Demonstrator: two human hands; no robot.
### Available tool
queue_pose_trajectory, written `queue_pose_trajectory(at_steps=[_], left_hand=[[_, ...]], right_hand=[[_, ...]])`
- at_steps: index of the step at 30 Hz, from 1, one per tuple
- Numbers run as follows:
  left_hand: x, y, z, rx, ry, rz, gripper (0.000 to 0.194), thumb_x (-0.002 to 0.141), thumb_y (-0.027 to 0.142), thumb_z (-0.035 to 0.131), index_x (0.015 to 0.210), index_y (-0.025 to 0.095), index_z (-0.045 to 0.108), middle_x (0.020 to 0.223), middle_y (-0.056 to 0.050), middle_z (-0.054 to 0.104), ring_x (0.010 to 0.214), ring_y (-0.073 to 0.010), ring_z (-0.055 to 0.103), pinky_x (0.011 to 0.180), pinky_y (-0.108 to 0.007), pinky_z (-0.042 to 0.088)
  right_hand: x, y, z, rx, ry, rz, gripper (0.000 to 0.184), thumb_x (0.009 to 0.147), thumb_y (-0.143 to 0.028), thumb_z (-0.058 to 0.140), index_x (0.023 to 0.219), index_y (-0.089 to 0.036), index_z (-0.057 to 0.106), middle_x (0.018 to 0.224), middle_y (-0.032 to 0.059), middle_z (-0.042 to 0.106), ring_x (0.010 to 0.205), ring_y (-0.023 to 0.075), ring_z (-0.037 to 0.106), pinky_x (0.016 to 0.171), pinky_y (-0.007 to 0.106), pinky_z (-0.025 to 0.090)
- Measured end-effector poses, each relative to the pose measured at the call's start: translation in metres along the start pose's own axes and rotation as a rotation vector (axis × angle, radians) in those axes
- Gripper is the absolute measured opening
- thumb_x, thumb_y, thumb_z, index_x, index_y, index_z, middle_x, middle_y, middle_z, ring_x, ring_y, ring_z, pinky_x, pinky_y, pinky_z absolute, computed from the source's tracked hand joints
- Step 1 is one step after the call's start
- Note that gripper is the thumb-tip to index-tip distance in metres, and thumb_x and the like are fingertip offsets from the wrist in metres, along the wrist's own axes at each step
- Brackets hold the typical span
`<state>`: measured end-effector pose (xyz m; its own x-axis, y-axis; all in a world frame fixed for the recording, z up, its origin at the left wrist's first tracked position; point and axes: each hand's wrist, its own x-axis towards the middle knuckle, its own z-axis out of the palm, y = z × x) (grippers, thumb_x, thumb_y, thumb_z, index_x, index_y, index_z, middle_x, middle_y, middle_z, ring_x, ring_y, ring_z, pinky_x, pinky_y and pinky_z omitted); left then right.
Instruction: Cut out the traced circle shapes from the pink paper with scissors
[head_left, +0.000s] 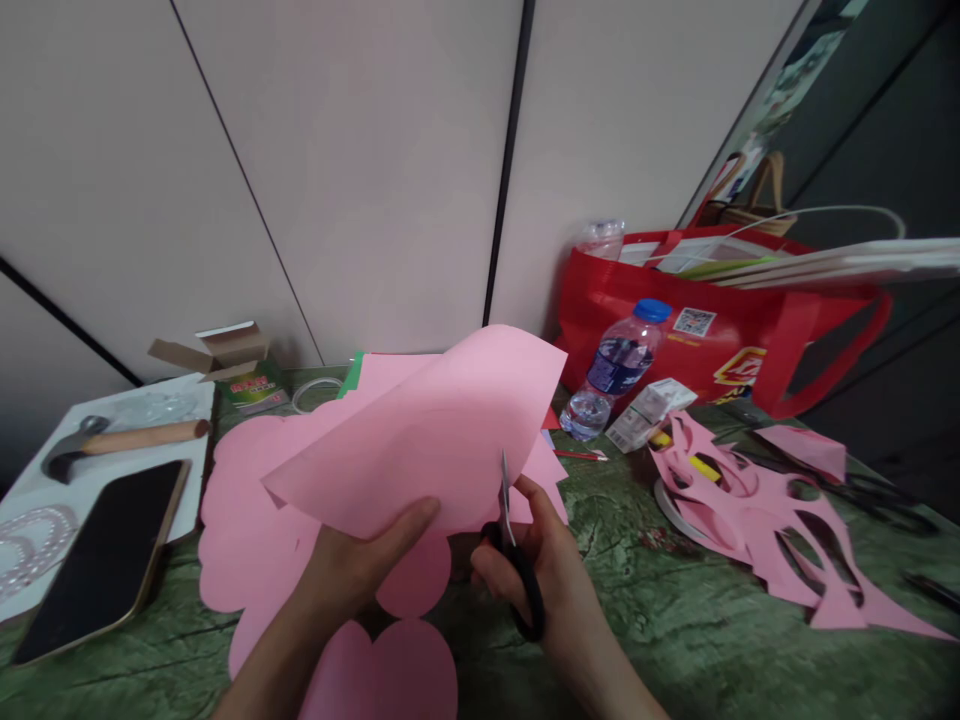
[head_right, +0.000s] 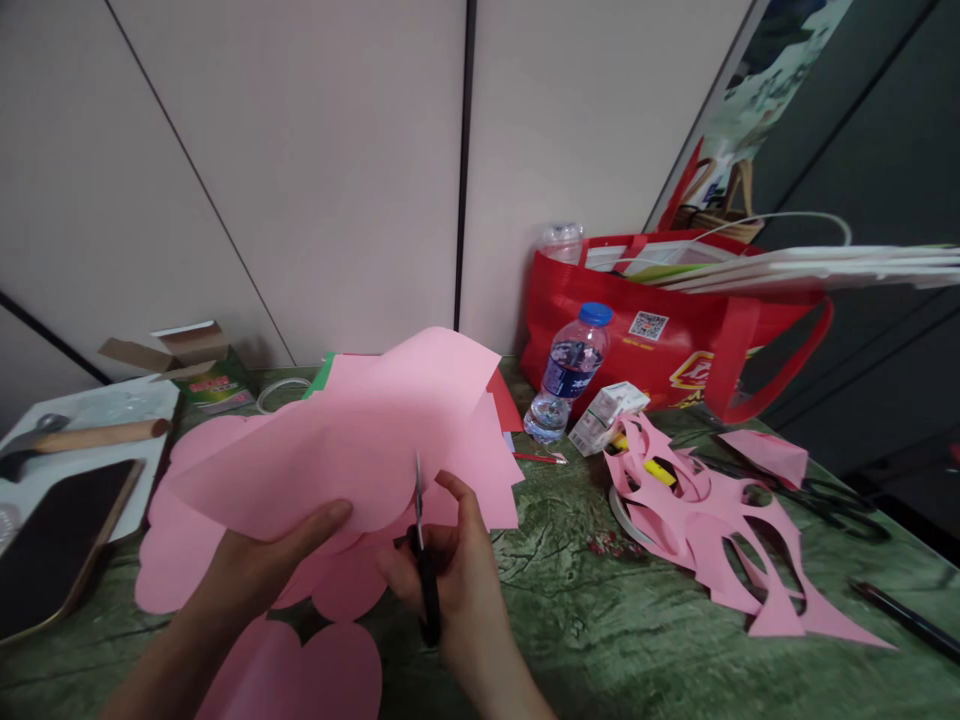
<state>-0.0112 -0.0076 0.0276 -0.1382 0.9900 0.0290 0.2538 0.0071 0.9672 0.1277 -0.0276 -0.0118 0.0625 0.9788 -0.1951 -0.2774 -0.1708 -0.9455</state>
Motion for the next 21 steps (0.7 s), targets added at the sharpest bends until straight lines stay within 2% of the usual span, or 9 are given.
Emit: queue_pose_trajectory(at_steps=[12, 18, 21], left_hand=[[0.0024, -0.0026, -0.0049, 0.022, 0.013, -0.017, 0.042, 0.063, 0.034, 0.067, 0.101, 0.017, 0.06, 0.09, -0.008, 0.069, 0.099, -0.0267, 0.059, 0.084, -0.038, 0.049], [0.0025, -0.0017, -0.0052, -0.006, 0.012, -0.01, 0.043, 0.062, 0.033, 0.068, 0.101, 0.017, 0.06, 0.089, -0.008, 0.07, 0.093, -0.0255, 0.061, 0.081, -0.037, 0.05], [0.0026, -0.0017, -0.0054, -0.015, 0.034, -0.008, 0.043, 0.061, 0.033, 0.068, 0.1, 0.018, 0.061, 0.087, -0.008, 0.07, 0.092, -0.0258, 0.062, 0.079, -0.037, 0.051]], right_hand=[[-0.0018, -0.0067, 0.0003, -0.073, 0.01, 0.032, 0.074, 0.051, -0.025, 0.065, 0.115, -0.016, 0.029, 0.04, -0.0111, 0.052, 0.036, 0.0123, 0.046, 0.037, 0.022, 0.029], [-0.0018, -0.0032, -0.0021, -0.087, -0.02, 0.003, 0.073, 0.053, -0.023, 0.064, 0.116, -0.014, 0.029, 0.042, -0.01, 0.054, 0.036, 0.0114, 0.046, 0.038, 0.021, 0.031], [-0.0023, -0.0052, 0.0001, -0.066, 0.003, 0.042, 0.076, 0.049, -0.022, 0.064, 0.116, -0.014, 0.03, 0.04, -0.011, 0.053, 0.035, 0.0105, 0.044, 0.037, 0.02, 0.03]])
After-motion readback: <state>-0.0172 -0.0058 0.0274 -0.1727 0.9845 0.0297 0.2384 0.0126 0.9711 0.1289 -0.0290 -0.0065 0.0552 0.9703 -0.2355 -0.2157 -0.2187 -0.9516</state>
